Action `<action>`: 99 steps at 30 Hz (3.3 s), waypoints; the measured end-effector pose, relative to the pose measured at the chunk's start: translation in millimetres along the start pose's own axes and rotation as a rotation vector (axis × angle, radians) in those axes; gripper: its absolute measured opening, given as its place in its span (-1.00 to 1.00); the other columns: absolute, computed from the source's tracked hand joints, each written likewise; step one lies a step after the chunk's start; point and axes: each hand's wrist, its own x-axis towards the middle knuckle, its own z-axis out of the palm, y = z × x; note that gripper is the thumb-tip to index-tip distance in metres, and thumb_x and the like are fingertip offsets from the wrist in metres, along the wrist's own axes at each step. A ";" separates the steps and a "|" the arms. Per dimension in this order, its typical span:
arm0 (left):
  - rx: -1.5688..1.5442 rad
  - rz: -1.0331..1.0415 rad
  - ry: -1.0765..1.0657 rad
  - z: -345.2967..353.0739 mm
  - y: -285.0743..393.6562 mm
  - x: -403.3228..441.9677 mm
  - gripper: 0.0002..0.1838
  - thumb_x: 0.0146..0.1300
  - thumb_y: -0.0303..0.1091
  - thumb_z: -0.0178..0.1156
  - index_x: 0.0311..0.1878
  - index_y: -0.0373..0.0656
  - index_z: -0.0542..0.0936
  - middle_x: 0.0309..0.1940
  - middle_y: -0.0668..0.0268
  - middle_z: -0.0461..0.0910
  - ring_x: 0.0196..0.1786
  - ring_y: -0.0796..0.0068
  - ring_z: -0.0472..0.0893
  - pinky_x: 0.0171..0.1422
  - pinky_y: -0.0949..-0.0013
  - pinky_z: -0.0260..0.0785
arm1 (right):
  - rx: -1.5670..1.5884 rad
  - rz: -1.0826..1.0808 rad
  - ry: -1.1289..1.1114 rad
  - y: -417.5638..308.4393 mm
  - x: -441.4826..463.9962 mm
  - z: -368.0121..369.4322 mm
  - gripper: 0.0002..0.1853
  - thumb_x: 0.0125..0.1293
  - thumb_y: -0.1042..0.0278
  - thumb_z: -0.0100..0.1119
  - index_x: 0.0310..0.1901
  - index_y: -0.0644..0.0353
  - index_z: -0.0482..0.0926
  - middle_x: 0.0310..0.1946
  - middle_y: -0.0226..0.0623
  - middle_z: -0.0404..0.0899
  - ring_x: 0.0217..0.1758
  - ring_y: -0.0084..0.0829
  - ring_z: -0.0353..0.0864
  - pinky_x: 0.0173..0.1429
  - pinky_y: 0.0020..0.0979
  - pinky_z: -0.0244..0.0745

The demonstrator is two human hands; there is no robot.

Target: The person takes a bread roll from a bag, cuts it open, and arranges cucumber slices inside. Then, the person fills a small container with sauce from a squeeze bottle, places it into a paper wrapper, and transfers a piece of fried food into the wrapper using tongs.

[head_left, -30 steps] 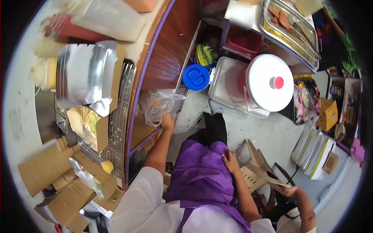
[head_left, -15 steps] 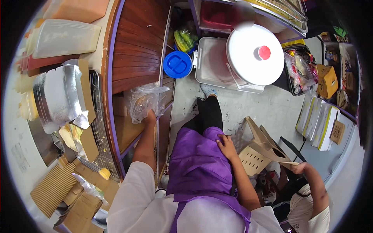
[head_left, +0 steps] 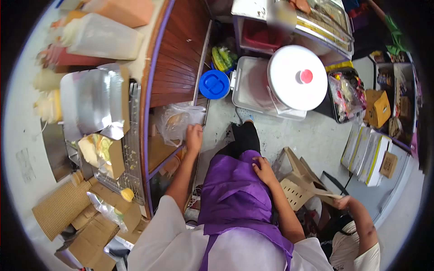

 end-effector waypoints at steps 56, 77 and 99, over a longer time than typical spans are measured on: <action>-0.314 -0.614 0.682 -313.2 77.3 110.8 -0.49 0.02 -0.56 0.08 0.14 -0.30 0.38 0.12 -0.25 0.27 0.08 -0.17 0.46 0.16 0.11 0.36 | -0.764 -1.216 -0.079 -574.4 169.1 9.2 -0.62 -0.04 0.68 -0.01 -0.09 0.50 0.47 -0.07 0.32 0.36 -0.10 0.23 0.50 0.08 -0.06 0.45; -0.104 -0.996 0.801 -275.0 98.3 128.1 -0.71 0.42 -0.14 -0.17 -0.06 -0.17 0.37 -0.32 0.03 0.59 -0.36 -0.07 0.64 -0.27 -0.05 0.51 | -1.599 -1.196 0.190 -513.1 186.1 28.5 -0.87 0.20 0.43 0.13 -0.30 0.18 0.67 0.09 -0.03 0.44 -0.15 -0.30 0.67 -0.11 -0.35 0.62; 0.912 -0.989 0.241 -287.3 119.1 126.0 -0.55 0.19 -0.28 0.04 0.16 -0.14 0.53 0.12 0.32 0.32 0.21 0.25 0.22 0.22 0.24 0.04 | -1.864 -1.261 0.175 -533.5 161.4 14.1 -0.69 0.27 0.22 0.01 -0.03 -0.07 0.67 0.32 -0.34 0.28 0.39 -0.28 0.16 0.36 -0.14 0.02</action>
